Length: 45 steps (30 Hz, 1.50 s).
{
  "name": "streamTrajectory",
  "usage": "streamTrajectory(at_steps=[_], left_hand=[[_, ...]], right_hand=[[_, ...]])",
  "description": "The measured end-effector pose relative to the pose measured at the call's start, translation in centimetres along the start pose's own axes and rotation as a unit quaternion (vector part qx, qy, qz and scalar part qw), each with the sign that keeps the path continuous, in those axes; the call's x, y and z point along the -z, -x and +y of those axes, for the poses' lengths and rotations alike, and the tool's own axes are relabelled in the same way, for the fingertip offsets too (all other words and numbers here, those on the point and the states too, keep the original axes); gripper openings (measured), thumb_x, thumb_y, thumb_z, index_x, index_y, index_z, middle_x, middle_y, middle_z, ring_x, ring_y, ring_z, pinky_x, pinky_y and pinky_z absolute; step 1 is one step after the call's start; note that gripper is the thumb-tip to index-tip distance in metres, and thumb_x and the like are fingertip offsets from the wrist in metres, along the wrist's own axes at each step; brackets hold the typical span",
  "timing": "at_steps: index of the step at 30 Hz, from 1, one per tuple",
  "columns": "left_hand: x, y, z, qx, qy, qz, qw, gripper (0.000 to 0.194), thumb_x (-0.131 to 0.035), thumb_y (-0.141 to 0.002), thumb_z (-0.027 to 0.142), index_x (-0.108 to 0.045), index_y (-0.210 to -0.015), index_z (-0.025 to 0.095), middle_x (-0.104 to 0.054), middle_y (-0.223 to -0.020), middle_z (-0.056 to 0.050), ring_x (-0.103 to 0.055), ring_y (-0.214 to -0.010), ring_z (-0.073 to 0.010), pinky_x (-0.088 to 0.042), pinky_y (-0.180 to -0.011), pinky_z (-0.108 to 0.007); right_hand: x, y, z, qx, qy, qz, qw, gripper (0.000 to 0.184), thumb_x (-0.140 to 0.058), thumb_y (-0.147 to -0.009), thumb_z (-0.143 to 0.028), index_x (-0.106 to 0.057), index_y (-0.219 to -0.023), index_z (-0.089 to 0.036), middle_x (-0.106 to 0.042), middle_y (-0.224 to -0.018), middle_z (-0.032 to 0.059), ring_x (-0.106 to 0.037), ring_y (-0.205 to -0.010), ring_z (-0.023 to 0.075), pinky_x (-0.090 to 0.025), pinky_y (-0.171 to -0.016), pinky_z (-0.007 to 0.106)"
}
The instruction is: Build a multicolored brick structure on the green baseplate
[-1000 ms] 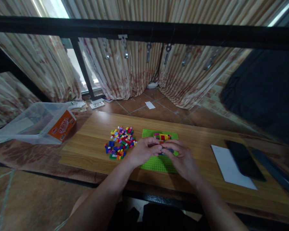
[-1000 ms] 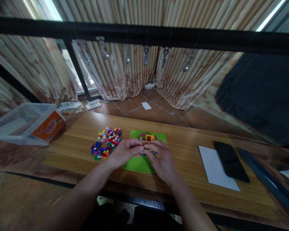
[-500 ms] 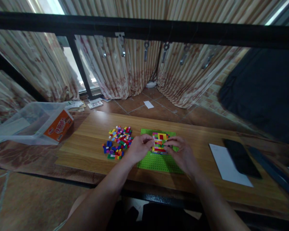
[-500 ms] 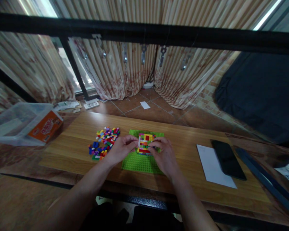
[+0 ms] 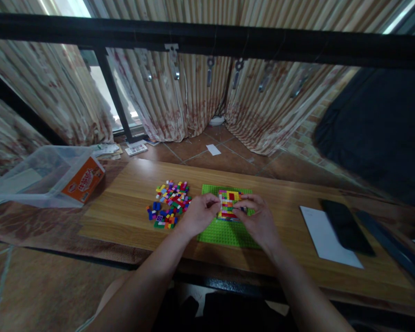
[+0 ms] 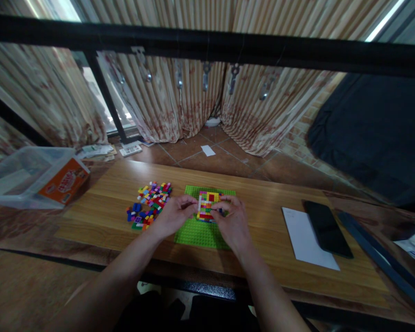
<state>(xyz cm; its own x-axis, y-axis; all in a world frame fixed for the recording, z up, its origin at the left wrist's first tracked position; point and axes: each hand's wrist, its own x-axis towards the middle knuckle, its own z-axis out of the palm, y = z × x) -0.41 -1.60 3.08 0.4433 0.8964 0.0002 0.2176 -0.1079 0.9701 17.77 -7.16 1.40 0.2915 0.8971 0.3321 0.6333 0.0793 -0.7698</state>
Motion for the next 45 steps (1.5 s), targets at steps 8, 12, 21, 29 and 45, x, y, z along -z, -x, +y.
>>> streamTrajectory(at_steps=[8, 12, 21, 29, 45], left_hand=[[0.0, 0.2, 0.2, -0.006, -0.029, 0.003, 1.0, 0.013, -0.058, -0.083, 0.021, -0.07, -0.082, 0.016, -0.071, -0.076, -0.001, -0.062, -0.071, -0.0146, -0.046, -0.064, -0.023], [0.0, 0.2, 0.2, 0.003, -0.028, 0.005, 1.0, 0.012, -0.058, -0.083, 0.02, -0.07, -0.082, 0.016, -0.071, -0.076, -0.001, -0.062, -0.069, -0.0141, -0.046, -0.063, -0.023], [0.1, 0.0, 0.0, -0.008, -0.037, 0.005, 0.999, 0.013, -0.058, -0.083, 0.02, -0.07, -0.081, 0.016, -0.071, -0.076, -0.001, -0.063, -0.07, -0.0146, -0.046, -0.063, -0.023], [0.1, 0.3, 0.4, 0.003, -0.043, 0.005, 0.999, 0.012, -0.058, -0.084, 0.02, -0.07, -0.082, 0.016, -0.072, -0.076, -0.001, -0.063, -0.071, -0.0146, -0.046, -0.063, -0.023], [3.9, 0.1, 0.2, -0.03, -0.136, 0.028, 0.99, 0.016, -0.055, -0.083, 0.019, -0.069, -0.078, 0.014, -0.066, -0.069, 0.0, -0.059, -0.066, -0.0133, -0.043, -0.062, -0.023]], right_hand=[[0.0, 0.0, -0.1, -0.007, -0.011, -0.001, 1.0, 0.006, -0.074, -0.072, -0.031, -0.075, -0.076, -0.027, -0.065, -0.107, 0.0068, -0.06, -0.105, 0.0278, -0.045, -0.097, 0.049], [0.9, -0.4, 0.5, -0.025, -0.015, 0.015, 0.999, 0.018, -0.069, -0.077, -0.042, -0.075, -0.081, -0.025, -0.068, -0.108, 0.0081, -0.062, -0.104, 0.028, -0.045, -0.097, 0.051], [-0.4, -0.2, 1.2, -0.074, 0.022, 0.03, 0.997, 0.042, -0.064, -0.079, -0.053, -0.07, -0.105, -0.021, -0.069, -0.111, 0.0135, -0.062, -0.106, 0.0313, -0.045, -0.096, 0.052], [-1.8, 0.1, 1.5, -0.101, -0.009, 0.044, 0.994, 0.053, -0.069, -0.075, -0.052, -0.062, -0.116, -0.019, -0.068, -0.113, 0.0143, -0.063, -0.104, 0.0308, -0.047, -0.094, 0.051], [-2.0, 0.3, 1.5, -0.145, -0.163, 0.046, 0.975, 0.053, -0.065, -0.078, -0.055, -0.06, -0.116, -0.018, -0.07, -0.11, 0.012, -0.066, -0.099, 0.0268, -0.051, -0.092, 0.047]])
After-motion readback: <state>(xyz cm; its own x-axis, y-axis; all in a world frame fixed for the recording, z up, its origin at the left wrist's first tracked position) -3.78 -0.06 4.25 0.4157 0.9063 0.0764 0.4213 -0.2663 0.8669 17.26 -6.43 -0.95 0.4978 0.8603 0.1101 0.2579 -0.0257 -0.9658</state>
